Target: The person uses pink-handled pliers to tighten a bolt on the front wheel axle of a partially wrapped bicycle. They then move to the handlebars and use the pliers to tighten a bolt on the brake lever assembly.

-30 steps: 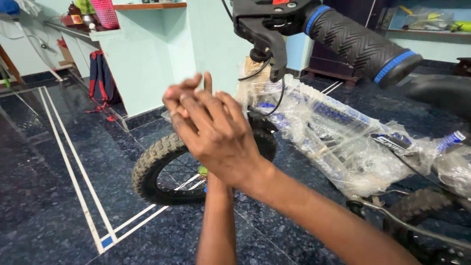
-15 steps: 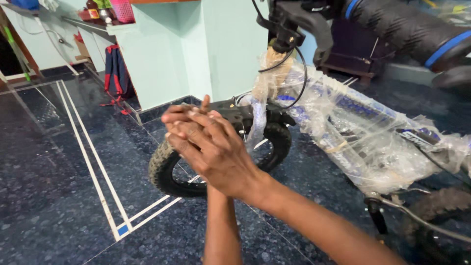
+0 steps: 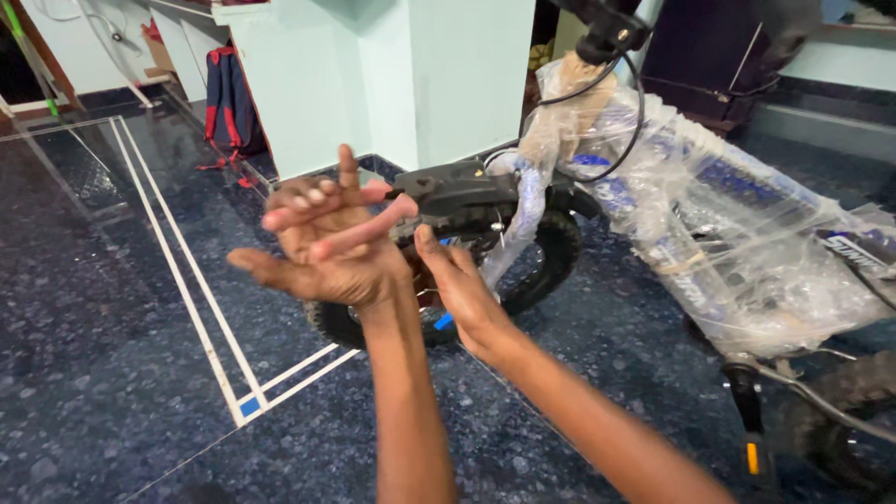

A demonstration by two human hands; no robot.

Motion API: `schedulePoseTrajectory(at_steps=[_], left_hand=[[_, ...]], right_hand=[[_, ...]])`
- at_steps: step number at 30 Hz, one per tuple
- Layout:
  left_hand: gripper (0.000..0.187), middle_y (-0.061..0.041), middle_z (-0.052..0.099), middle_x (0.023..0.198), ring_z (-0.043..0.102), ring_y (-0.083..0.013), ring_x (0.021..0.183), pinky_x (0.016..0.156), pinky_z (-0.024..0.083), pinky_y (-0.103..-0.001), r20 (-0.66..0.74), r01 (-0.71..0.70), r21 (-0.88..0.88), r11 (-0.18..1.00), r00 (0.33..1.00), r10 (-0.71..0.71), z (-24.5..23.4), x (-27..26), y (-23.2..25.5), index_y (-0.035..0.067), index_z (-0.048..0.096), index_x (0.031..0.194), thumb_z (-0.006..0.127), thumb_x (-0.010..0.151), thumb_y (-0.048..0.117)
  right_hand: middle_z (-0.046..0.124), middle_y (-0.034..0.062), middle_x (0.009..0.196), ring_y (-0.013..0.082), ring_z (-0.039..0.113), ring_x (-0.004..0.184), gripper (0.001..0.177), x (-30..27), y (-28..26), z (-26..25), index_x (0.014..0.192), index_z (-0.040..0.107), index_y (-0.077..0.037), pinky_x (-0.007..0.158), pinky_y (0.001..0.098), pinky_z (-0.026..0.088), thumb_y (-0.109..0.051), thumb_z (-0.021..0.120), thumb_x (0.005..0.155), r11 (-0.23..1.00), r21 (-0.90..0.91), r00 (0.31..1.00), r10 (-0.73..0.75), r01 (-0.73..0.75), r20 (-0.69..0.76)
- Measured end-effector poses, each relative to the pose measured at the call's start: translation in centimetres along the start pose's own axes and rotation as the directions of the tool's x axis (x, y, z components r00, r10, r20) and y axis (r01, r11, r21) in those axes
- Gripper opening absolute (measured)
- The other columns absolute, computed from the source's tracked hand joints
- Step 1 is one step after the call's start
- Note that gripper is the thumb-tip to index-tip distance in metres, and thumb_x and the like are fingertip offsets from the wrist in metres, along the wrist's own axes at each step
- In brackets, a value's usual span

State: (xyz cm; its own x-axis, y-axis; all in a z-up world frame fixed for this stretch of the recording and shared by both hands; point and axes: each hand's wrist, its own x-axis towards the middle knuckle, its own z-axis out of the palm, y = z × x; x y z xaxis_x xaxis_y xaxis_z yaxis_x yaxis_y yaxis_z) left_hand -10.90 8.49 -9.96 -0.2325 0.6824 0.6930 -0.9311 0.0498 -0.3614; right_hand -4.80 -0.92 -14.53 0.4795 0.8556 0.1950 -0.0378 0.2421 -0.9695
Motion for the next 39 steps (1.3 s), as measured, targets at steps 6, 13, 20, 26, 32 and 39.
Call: schedulePoseTrajectory(at_steps=[6, 13, 20, 26, 32, 39], left_hand=[[0.048, -0.007, 0.048, 0.076, 0.055, -0.018, 0.07, 0.07, 0.057, -0.041, -0.061, 0.199, 0.245, 0.949, 0.98, -0.19, 0.2, -2.3, -0.2, 0.01, 0.045, 0.074, 0.057, 0.105, 0.045], [0.041, -0.006, 0.039, 0.076, 0.05, -0.0161, 0.074, 0.085, 0.065, -0.051, 0.163, 0.455, 0.08, 0.887, 0.872, -0.462, 0.4, -2.2, 0.1, 0.005, 0.041, 0.074, 0.058, 0.101, 0.029], [0.039, -0.008, 0.043, 0.071, 0.043, -0.0162, 0.067, 0.07, 0.057, -0.036, 0.243, 0.553, 0.183, 0.813, 0.776, -0.583, -0.5, -3.2, -1.4, 0.003, 0.043, 0.071, 0.064, 0.1, 0.02], [0.033, -0.004, 0.042, 0.065, 0.045, -0.0155, 0.063, 0.056, 0.056, -0.034, 0.19, 0.665, 0.18, 0.725, 0.7, -0.689, -0.6, -3.5, -1.7, 0.007, 0.045, 0.074, 0.063, 0.098, 0.021], [0.054, -0.001, 0.05, 0.065, 0.043, -0.0049, 0.05, 0.047, 0.048, -0.023, 0.267, 0.728, 0.546, 0.415, 0.318, -0.909, -0.7, -4.8, -1.9, -0.001, 0.06, 0.096, 0.057, 0.105, 0.053], [0.039, -0.005, 0.059, 0.06, 0.05, -0.0063, 0.038, 0.05, 0.061, -0.027, 0.022, 0.789, 0.615, -0.008, -0.027, -0.999, -3.0, -5.4, -0.1, -0.004, 0.061, 0.095, 0.058, 0.105, 0.034]], right_hand=[[0.072, 0.0062, 0.11, 0.0087, 0.062, 0.114, 0.073, -0.3, 0.4, 2.3, 0.101, 0.066, 0.005, 0.106, 0.0261, 0.045, -0.064, 0.043, 0.103, 0.957, 0.223, 0.975, -0.209, 0.188, 0.074], [0.065, 0.0032, 0.124, 0.0171, 0.059, 0.122, 0.044, -1.5, -1.6, 0.5, 0.135, 0.057, -0.018, 0.104, 0.0391, 0.046, -0.043, 0.052, 0.099, 0.899, 0.437, 0.997, -0.053, 0.024, 0.054], [0.069, 0.0091, 0.114, 0.0238, 0.065, 0.109, 0.032, -1.5, -0.6, -5.9, 0.123, 0.058, -0.006, 0.095, 0.047, 0.055, -0.028, 0.054, 0.1, 0.942, 0.304, 0.99, 0.14, -0.142, 0.03], [0.068, 0.009, 0.091, 0.021, 0.068, 0.085, 0.03, -3.7, 0.7, -12.3, 0.124, 0.057, -0.006, 0.078, 0.0384, 0.057, -0.018, 0.054, 0.097, 0.961, 0.008, 0.958, 0.276, -0.278, 0.075], [0.059, 0.0033, 0.08, 0.0158, 0.062, 0.073, 0.03, -5.6, 4.1, -16.1, 0.123, 0.052, 0.0, 0.075, 0.0363, 0.06, -0.014, 0.05, 0.097, 0.927, 0.026, 0.927, 0.372, -0.373, 0.038], [0.057, 0.0025, 0.075, 0.0153, 0.061, 0.071, 0.031, -6.6, 7.8, -17.3, 0.126, 0.056, -0.006, 0.073, 0.0344, 0.056, -0.018, 0.052, 0.097, 0.899, -0.06, 0.9, 0.435, -0.433, 0.013]])
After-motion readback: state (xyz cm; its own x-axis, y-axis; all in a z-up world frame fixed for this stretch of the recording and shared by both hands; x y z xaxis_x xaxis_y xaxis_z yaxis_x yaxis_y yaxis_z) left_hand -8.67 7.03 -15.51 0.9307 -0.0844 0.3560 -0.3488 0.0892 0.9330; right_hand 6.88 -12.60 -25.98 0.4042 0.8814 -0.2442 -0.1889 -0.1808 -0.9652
